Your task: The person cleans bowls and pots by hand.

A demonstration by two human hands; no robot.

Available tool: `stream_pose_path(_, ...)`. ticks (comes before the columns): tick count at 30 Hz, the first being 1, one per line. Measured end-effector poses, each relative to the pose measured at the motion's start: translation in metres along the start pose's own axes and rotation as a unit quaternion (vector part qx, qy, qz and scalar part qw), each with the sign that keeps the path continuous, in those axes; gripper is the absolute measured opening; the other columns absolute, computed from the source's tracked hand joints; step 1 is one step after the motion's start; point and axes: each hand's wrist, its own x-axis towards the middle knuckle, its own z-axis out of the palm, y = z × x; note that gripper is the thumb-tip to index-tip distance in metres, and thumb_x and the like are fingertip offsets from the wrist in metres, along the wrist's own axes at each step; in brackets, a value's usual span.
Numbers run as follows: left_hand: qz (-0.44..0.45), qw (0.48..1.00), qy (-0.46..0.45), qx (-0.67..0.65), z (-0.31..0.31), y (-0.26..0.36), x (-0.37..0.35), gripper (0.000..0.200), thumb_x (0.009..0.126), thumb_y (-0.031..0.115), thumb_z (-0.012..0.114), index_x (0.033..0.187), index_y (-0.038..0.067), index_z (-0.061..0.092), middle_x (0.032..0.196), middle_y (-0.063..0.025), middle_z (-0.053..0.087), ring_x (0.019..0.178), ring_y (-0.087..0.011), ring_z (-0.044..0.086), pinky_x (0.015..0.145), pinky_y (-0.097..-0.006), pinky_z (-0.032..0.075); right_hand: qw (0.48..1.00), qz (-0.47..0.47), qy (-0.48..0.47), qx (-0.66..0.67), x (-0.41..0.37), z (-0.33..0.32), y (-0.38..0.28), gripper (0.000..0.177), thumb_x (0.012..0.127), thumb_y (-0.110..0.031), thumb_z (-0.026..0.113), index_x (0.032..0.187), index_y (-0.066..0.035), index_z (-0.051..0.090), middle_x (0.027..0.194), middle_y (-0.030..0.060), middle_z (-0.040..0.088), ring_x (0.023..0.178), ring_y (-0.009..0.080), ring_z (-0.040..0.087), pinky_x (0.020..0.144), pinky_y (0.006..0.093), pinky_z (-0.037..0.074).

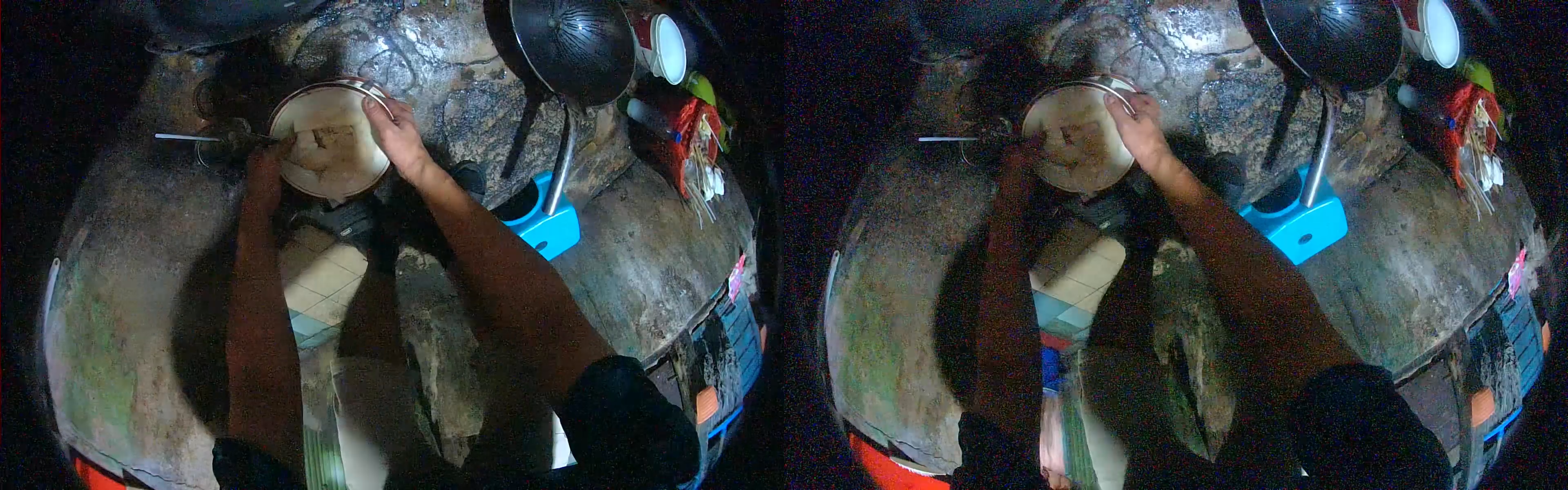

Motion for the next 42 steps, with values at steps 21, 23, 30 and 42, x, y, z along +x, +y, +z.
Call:
stream_pose_path(21, -0.067, 0.948, -0.039, -0.309, -0.010, -0.048, 0.038, 0.037, 0.085, 0.021, 0.060, 0.112, -0.003, 0.057, 0.111, -0.0143, 0.059, 0.103, -0.0272, 0.056, 0.091, -0.0395, 0.045, 0.978, 0.056, -0.134, 0.153, 0.014, -0.017, -0.024, 0.081, 0.080, -0.044, 0.066, 0.139, 0.000, 0.031, 0.133, 0.0189, 0.044, 0.120, 0.0263, 0.043, 0.100, 0.0325, 0.034)
stream_pose_path(23, -0.044, 0.940, -0.047, -0.336, -0.012, -0.051, 0.049, 0.039, 0.086, 0.023, 0.058, 0.115, -0.003, 0.055, 0.111, -0.0135, 0.059, 0.102, -0.0271, 0.056, 0.092, -0.0395, 0.044, 0.980, 0.029, -0.132, 0.144, 0.027, -0.014, -0.019, 0.079, 0.080, -0.042, 0.065, 0.139, -0.001, 0.031, 0.130, 0.0179, 0.046, 0.117, 0.0250, 0.047, 0.098, 0.0320, 0.038)
stream_pose_path(30, 0.012, 0.913, -0.077, -0.401, -0.014, 0.006, 0.067, 0.042, 0.086, 0.025, 0.057, 0.118, 0.000, 0.052, 0.113, -0.0149, 0.057, 0.103, -0.0288, 0.055, 0.093, -0.0420, 0.043, 0.977, -0.013, -0.195, 0.081, 0.080, -0.004, -0.083, 0.074, 0.083, -0.048, 0.061, 0.137, -0.003, 0.036, 0.123, 0.0163, 0.052, 0.112, 0.0221, 0.051, 0.095, 0.0319, 0.040)
stream_pose_path(42, 0.192, 0.962, -0.015, -0.196, 0.006, 0.023, 0.058, 0.042, 0.088, 0.020, 0.055, 0.123, -0.002, 0.048, 0.120, -0.0179, 0.054, 0.108, -0.0255, 0.053, 0.092, -0.0392, 0.044, 0.974, 0.014, -0.216, 0.061, 0.109, -0.010, -0.106, 0.073, 0.085, -0.049, 0.055, 0.136, 0.000, 0.037, 0.127, 0.0176, 0.051, 0.118, 0.0233, 0.050, 0.102, 0.0339, 0.036)
